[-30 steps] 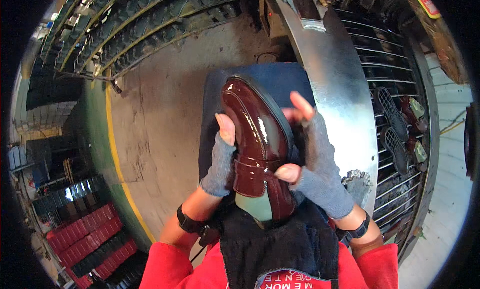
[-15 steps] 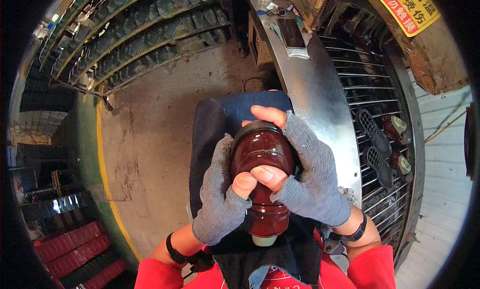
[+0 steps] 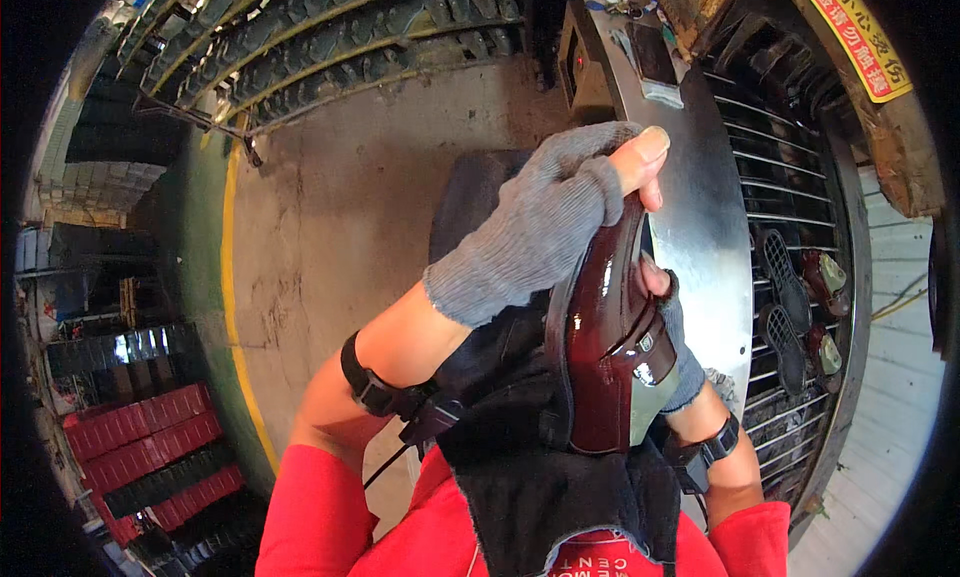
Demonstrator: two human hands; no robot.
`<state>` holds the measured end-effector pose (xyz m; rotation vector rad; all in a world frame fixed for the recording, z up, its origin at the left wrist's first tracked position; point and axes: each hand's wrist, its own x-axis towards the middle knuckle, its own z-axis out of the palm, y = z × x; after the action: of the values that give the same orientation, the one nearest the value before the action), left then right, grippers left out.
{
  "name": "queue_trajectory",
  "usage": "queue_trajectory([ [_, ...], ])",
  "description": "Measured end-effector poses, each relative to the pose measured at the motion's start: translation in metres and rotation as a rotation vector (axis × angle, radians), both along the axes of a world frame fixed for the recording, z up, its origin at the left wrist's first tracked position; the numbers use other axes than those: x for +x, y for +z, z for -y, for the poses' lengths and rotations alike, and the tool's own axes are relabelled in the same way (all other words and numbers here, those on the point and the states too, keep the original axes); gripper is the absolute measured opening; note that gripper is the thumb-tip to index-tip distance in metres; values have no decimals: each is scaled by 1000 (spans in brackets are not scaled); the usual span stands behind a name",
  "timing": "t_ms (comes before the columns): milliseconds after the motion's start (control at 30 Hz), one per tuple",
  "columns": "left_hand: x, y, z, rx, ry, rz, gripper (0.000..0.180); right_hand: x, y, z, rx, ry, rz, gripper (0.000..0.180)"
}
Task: Inspecting and wiping loafers on a production line.
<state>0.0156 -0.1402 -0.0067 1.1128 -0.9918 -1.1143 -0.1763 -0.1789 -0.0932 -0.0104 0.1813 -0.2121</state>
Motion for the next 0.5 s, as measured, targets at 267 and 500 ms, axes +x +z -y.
queue_trajectory([
  [267, -6, -13, -11, 45, 104, -120, 51, -42, -14, -18, 3, 147, -215, 81],
  [500, -11, -25, -36, 83, 249, 96, 37, -73, 23, -36, -827, 190, -650, 96],
])
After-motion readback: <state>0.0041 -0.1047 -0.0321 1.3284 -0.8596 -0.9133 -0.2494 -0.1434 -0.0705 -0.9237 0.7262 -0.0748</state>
